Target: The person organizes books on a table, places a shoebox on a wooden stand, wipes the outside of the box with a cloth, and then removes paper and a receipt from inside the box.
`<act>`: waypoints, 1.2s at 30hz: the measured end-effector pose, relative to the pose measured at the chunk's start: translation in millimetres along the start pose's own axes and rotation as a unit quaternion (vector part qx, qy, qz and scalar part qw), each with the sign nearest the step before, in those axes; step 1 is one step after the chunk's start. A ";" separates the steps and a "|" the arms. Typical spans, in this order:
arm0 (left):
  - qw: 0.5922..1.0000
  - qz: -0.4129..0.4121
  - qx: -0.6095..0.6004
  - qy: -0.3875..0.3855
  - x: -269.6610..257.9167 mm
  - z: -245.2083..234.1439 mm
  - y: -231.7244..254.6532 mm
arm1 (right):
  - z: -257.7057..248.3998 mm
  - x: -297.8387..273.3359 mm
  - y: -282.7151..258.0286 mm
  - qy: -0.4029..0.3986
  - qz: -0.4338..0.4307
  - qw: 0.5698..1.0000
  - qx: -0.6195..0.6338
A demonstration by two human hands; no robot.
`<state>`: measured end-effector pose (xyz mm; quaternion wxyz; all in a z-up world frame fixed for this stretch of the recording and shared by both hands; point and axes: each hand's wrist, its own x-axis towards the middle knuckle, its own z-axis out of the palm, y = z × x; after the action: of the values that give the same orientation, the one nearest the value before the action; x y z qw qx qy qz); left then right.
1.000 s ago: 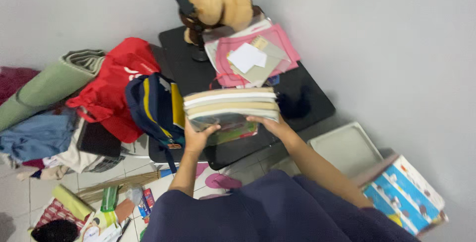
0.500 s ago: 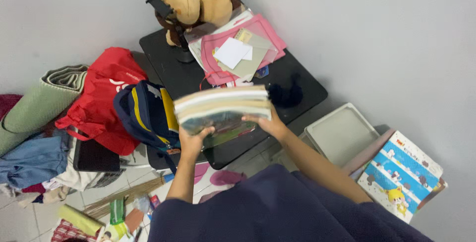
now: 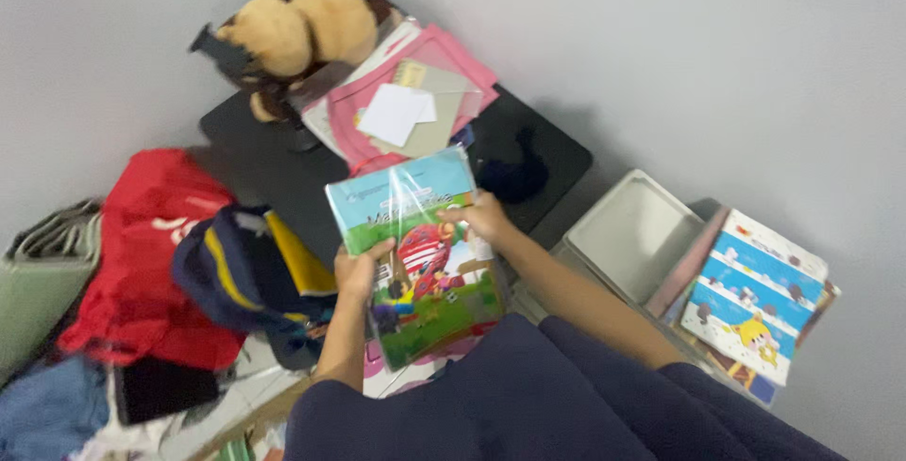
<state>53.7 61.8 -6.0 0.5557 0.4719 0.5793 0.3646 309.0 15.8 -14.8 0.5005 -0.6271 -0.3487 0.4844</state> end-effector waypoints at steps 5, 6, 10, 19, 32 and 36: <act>0.993 -0.080 0.090 -0.009 34.1 10.6 -40.1 | -2.5 31.0 65.1 0.063 0.058 0.994 -0.062; 0.983 -0.096 0.153 0.013 42.0 12.9 -46.6 | -3.3 41.9 78.4 0.087 0.048 0.992 -0.083; 0.968 -0.096 0.232 0.031 57.9 17.9 -69.3 | -9.1 72.7 110.8 0.105 0.165 0.979 -0.058; 0.930 -0.007 0.364 0.056 60.4 11.4 -45.9 | -60.7 12.3 50.4 0.085 0.154 0.984 -0.038; 0.830 0.383 0.230 -0.333 -62.2 267.0 34.1 | -269.5 -217.3 6.7 0.531 -0.141 0.825 -0.129; 0.795 0.408 0.165 -0.417 -119.2 350.3 -2.8 | -313.1 -328.1 54.7 0.656 -0.052 0.738 -0.148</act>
<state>391.8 -88.2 -13.8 0.4569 0.8554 0.0959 0.2243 511.5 -391.6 26.6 0.5305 -0.8368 -0.0330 -0.1314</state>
